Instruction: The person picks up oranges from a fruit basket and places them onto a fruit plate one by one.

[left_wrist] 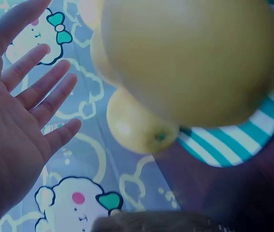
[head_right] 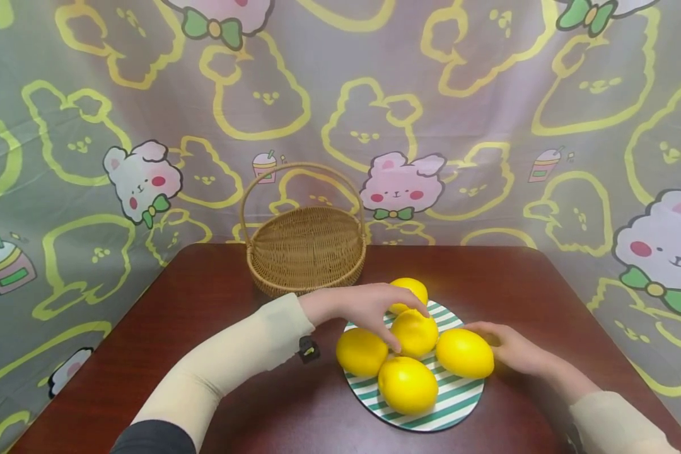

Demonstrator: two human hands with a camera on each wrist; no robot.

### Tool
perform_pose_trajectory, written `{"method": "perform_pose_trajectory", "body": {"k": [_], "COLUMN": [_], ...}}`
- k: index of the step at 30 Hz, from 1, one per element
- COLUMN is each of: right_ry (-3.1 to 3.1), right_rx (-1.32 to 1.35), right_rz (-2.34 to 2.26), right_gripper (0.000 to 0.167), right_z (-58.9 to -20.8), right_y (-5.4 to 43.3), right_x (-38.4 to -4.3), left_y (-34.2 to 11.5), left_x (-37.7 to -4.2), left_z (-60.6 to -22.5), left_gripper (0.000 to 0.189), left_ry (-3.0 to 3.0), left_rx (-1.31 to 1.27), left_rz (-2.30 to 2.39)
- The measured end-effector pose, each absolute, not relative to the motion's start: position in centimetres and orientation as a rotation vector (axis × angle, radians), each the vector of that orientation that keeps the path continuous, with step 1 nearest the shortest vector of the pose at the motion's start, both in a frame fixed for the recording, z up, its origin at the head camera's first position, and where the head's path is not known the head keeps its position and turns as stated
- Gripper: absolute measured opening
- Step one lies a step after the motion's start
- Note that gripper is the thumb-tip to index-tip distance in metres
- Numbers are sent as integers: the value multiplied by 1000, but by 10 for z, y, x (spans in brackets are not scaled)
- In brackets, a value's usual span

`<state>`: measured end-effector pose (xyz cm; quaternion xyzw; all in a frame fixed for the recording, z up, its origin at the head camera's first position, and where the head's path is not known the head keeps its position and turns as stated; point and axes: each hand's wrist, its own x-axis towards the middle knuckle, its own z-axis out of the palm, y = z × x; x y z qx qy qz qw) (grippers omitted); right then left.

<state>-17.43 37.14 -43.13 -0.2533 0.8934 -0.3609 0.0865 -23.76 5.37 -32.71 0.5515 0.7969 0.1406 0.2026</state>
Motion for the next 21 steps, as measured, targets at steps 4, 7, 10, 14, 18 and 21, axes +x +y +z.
{"method": "perform_pose_trajectory", "body": {"k": [4,7,10,14,18,21], "right_ry": [2658,2634,2614,2610,2617,2627], "right_rx": [-710,-663,-631,-635,-664,-615], "right_rz": [-1071,-1085,-1110,-1143,-1155,-1140], "right_gripper": [41,42,42,42,40,41], "right_z": [-432,-432,-431,-428,-424,-420], "right_y": [371,371,371,371,372,372], "right_x": [-175,-176,-177,-178,-178,-180], "left_y": [31,14,-3,-23,-40,-51], "left_x": [-238,-236,-233,-230,-230,-231], "left_z": [-325,-323,-321,-321,-326,-329], "left_gripper": [71,72,72,72,71,71], "left_ry": [2265,2283,2293,2290,2296,2321], "left_rx": [1583,1584,1569,1555,1560,1563], "left_rz": [398,431,474,543,596,627]}}
